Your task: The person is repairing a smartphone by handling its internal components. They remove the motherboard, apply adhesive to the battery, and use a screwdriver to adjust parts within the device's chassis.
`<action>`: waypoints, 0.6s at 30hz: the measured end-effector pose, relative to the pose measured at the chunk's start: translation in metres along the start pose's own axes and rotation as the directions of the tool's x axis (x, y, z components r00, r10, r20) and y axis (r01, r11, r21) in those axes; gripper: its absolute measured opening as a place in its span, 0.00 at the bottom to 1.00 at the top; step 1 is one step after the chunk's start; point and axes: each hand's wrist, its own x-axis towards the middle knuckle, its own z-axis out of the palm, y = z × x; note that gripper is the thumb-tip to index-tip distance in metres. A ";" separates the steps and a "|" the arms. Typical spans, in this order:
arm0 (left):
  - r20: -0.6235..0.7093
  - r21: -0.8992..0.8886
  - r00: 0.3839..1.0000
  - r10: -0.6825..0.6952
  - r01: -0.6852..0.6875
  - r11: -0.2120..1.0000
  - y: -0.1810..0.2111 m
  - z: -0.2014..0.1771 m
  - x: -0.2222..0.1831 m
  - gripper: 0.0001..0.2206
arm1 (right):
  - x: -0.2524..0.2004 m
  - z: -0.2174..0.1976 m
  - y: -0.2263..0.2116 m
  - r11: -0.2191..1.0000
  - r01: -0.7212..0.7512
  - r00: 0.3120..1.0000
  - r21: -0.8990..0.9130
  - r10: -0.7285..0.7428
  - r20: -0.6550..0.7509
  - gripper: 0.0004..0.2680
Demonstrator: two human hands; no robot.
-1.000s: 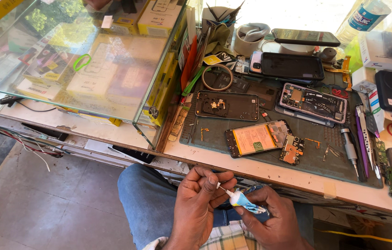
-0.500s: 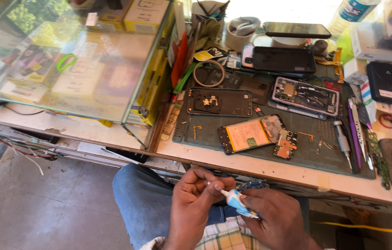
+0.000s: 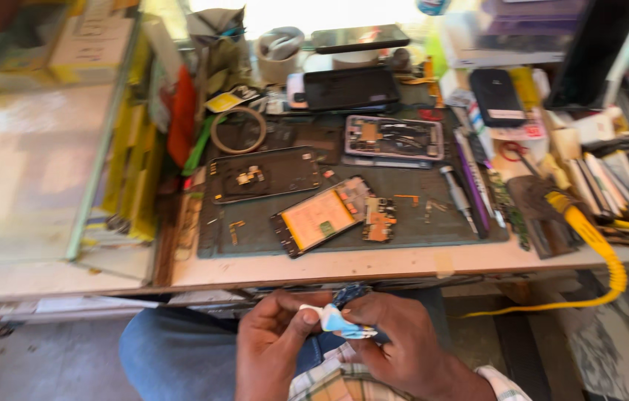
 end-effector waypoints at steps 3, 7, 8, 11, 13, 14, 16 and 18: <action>-0.071 0.041 0.995 -0.064 0.067 0.997 -0.011 -0.009 0.004 0.09 | 0.007 -0.007 -0.001 0.972 0.177 0.984 -0.155 -0.179 0.000 0.08; -0.095 0.234 0.995 -0.019 0.041 0.971 -0.004 -0.008 0.005 0.07 | 0.007 -0.001 -0.013 0.689 -0.617 0.786 0.380 0.562 0.258 0.07; -0.100 0.296 0.995 0.008 0.022 0.955 -0.002 -0.006 0.004 0.07 | 0.009 -0.003 -0.013 0.690 -0.629 0.777 0.357 0.573 0.262 0.08; -0.033 0.434 0.984 0.172 -0.141 0.890 0.003 0.000 0.009 0.08 | 0.022 -0.016 -0.006 0.781 -0.605 0.794 0.155 0.578 0.188 0.09; -0.070 0.440 0.997 0.042 -0.007 0.898 0.010 0.000 0.011 0.07 | 0.035 -0.043 0.010 0.853 -0.489 0.864 -0.183 0.503 0.035 0.09; -0.089 0.441 0.996 -0.024 0.061 0.896 0.012 0.000 0.011 0.07 | 0.046 -0.059 0.023 0.828 -0.467 0.884 -0.311 0.449 -0.131 0.11; -0.074 0.437 0.997 0.027 0.008 0.899 0.012 -0.004 0.010 0.06 | 0.078 -0.097 0.057 0.685 -0.346 0.914 -0.641 0.093 -0.394 0.12; -0.063 0.374 0.996 0.055 -0.027 0.927 0.007 -0.009 0.009 0.07 | 0.107 -0.139 0.082 0.599 -0.425 0.884 -0.679 0.115 -0.453 0.13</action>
